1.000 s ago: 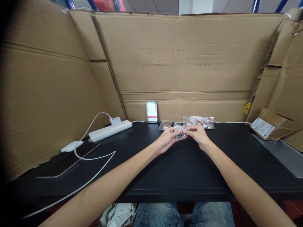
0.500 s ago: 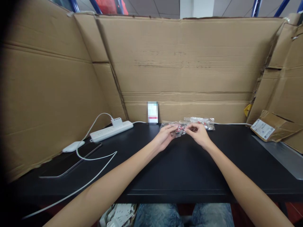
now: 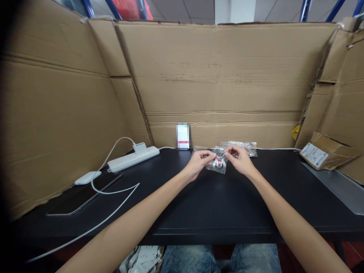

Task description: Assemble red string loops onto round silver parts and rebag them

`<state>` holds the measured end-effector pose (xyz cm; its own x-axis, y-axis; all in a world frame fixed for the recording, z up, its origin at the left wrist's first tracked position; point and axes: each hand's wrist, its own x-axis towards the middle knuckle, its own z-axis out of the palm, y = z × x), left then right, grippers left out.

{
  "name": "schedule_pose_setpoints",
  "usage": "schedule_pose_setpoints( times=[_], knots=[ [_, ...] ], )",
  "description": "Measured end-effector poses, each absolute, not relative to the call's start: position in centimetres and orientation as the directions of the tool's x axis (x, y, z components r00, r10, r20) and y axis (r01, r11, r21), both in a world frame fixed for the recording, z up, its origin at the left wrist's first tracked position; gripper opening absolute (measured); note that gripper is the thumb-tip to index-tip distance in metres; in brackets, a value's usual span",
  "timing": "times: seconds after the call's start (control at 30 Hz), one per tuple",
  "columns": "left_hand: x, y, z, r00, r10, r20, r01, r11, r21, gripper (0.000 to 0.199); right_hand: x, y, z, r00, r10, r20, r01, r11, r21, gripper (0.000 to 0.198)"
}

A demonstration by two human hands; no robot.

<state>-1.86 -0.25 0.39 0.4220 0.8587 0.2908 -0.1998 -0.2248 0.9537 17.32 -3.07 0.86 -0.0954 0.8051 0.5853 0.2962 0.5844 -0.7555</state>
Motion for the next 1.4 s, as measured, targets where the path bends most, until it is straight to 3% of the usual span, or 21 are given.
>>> schedule_pose_setpoints(
  times=[0.2,0.4,0.7,0.93,1.17,1.4],
  knots=[
    [-1.8,-0.6,0.3,0.421,0.858,0.294,-0.184,-0.236,0.954,0.030,16.8,-2.9,0.3,0.026,0.845,0.533,0.130,0.526,-0.840,0.041],
    [-1.7,-0.7,0.2,0.408,0.864,0.295,-0.179,-0.241,0.954,0.028,17.1,-2.5,-0.1,-0.029,0.875,0.484,0.180,0.481,-0.858,0.028],
    [-2.0,0.6,0.1,0.396,0.789,0.469,-0.086,-0.477,0.875,0.027,17.0,-2.9,0.3,-0.003,0.894,0.448,0.067,0.447,-0.892,0.028],
    [-2.6,0.3,1.0,0.467,0.758,0.456,-0.142,-0.445,0.884,0.030,17.0,-3.4,0.8,-0.003,0.885,0.465,0.035,0.465,-0.885,0.033],
    [-2.5,-0.4,1.8,0.480,0.724,0.495,-0.199,-0.460,0.865,0.018,16.8,-3.4,0.9,0.044,0.881,0.472,-0.008,0.472,-0.881,0.014],
    [-2.7,-0.2,2.0,0.444,0.748,0.494,-0.155,-0.479,0.864,0.014,16.7,-3.7,1.1,0.005,0.872,0.490,0.023,0.489,-0.872,0.013]
  ],
)
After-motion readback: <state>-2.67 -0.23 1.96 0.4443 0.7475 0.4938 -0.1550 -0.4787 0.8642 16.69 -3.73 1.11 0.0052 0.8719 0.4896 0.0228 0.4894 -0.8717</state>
